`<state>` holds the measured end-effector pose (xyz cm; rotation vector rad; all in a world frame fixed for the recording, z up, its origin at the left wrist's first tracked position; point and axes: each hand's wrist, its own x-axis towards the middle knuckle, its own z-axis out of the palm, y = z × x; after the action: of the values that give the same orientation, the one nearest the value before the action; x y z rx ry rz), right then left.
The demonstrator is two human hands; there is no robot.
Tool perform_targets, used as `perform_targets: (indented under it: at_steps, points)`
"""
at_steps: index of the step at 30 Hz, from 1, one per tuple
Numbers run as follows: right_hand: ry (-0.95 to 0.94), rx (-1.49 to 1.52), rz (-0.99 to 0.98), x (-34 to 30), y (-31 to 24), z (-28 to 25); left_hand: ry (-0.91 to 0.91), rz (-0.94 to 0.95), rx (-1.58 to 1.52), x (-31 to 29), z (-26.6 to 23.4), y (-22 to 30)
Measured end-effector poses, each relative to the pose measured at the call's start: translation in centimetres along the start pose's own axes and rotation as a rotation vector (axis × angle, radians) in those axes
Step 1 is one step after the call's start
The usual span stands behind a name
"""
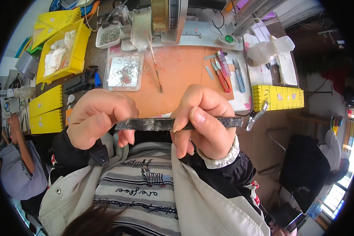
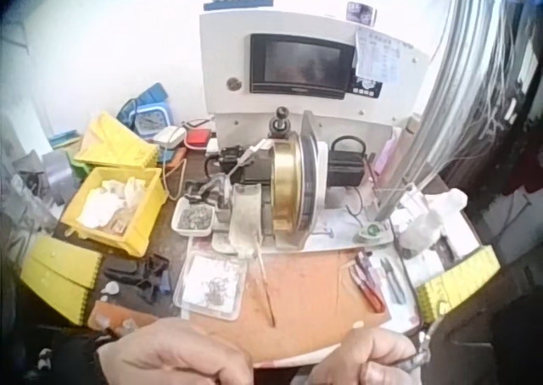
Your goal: The recorder is assembling small electronic or decorative components at a workbench, using glue and precision tools.
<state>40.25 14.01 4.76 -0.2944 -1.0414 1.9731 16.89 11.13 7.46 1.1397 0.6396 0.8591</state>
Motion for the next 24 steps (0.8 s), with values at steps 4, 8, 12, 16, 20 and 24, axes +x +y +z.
perform_targets:
  at_steps: [4, 8, 12, 16, 20, 24]
  points:
    - [-0.015, 0.027, -0.009, -0.2, 0.2, -0.2, -0.002, -0.036, 0.060, 0.1, 0.3, -0.2]
    - [-0.017, 0.050, -0.030, -0.4, 0.4, -0.2, 0.001, -0.009, -0.047, 0.1, 0.6, -0.5]
    - [-0.030, 0.095, -0.027, -0.4, 0.7, -0.5, -0.001, -0.092, 0.007, 0.1, 0.8, 0.3]
    - [-0.063, 0.045, -0.009, -0.4, 0.6, -1.7, 0.094, -0.062, 0.069, 0.1, 0.3, 0.1]
    - [-0.118, 0.185, -0.035, -1.1, -0.5, -4.0, 0.223, 0.371, 0.933, -0.3, -1.7, 0.1]
    - [-0.023, 0.112, 0.153, -2.7, -3.2, -4.1, 0.179, 0.677, 1.468, -1.1, -2.3, -0.1]
